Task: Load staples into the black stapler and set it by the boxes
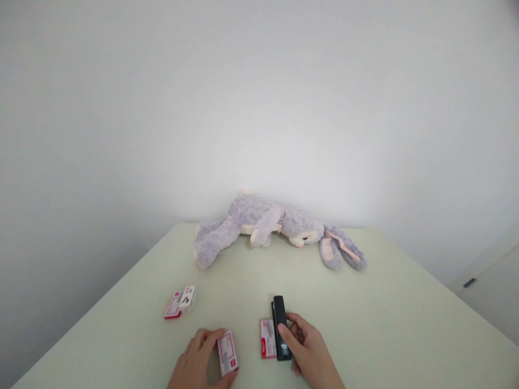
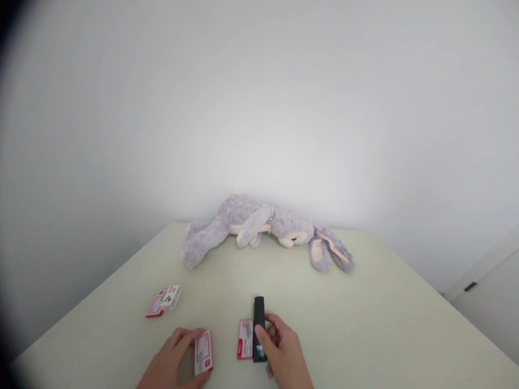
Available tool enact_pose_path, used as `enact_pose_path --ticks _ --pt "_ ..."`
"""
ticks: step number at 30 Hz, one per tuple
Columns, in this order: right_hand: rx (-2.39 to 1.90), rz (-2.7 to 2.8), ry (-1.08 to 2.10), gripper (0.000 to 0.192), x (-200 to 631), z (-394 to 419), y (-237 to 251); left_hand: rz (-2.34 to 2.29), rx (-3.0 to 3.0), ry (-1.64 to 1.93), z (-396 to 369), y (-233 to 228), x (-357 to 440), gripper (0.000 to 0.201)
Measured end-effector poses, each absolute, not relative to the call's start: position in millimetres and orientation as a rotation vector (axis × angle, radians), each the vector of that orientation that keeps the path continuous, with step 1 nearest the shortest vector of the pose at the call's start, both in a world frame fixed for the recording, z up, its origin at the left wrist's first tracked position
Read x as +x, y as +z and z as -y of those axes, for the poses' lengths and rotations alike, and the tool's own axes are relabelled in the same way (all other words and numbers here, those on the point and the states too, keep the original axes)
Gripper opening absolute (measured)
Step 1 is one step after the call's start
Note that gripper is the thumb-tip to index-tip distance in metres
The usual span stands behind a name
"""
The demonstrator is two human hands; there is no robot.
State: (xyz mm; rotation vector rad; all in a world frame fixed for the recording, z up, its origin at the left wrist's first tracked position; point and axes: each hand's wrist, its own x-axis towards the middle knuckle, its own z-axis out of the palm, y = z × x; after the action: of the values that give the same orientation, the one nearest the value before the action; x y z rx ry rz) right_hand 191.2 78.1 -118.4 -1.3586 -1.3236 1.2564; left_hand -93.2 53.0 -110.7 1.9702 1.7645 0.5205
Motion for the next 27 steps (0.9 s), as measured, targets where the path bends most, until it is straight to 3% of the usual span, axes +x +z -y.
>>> enact_pose_path --ticks 5,14,17,19,22,23,25,27 --pt "-1.335 1.354 1.247 0.063 192.2 -78.3 -116.2 -1.447 2.112 0.718 -77.8 -89.4 -52.6 0.062" --pt "-1.301 1.363 1.253 0.054 192.1 -75.3 -115.3 -1.335 2.191 0.546 -89.7 -73.6 -1.7 0.060" --pt "-1.313 1.368 1.242 0.055 191.9 -75.4 -116.8 -1.296 2.163 0.557 -89.6 -83.2 -6.3 0.084" --pt "-1.324 1.372 1.224 0.054 191.6 -75.3 -117.2 -1.289 2.102 0.669 -91.9 -85.0 -22.6 0.091" --pt "-1.346 1.367 1.211 0.054 191.5 -75.1 -117.1 -1.451 1.961 1.003 -103.9 -78.5 -74.9 0.046" --pt "-1.354 1.367 1.214 0.055 191.6 -75.2 -117.1 -1.573 1.910 1.123 -110.1 -76.0 -98.2 0.041" --pt "-1.364 1.377 1.225 0.054 192.3 -75.9 -117.7 -1.852 1.796 1.208 -123.6 -75.0 -146.9 0.045" --pt "-1.362 1.396 1.220 0.051 193.1 -77.3 -119.3 -2.039 1.808 1.010 -134.3 -81.2 -188.9 0.053"
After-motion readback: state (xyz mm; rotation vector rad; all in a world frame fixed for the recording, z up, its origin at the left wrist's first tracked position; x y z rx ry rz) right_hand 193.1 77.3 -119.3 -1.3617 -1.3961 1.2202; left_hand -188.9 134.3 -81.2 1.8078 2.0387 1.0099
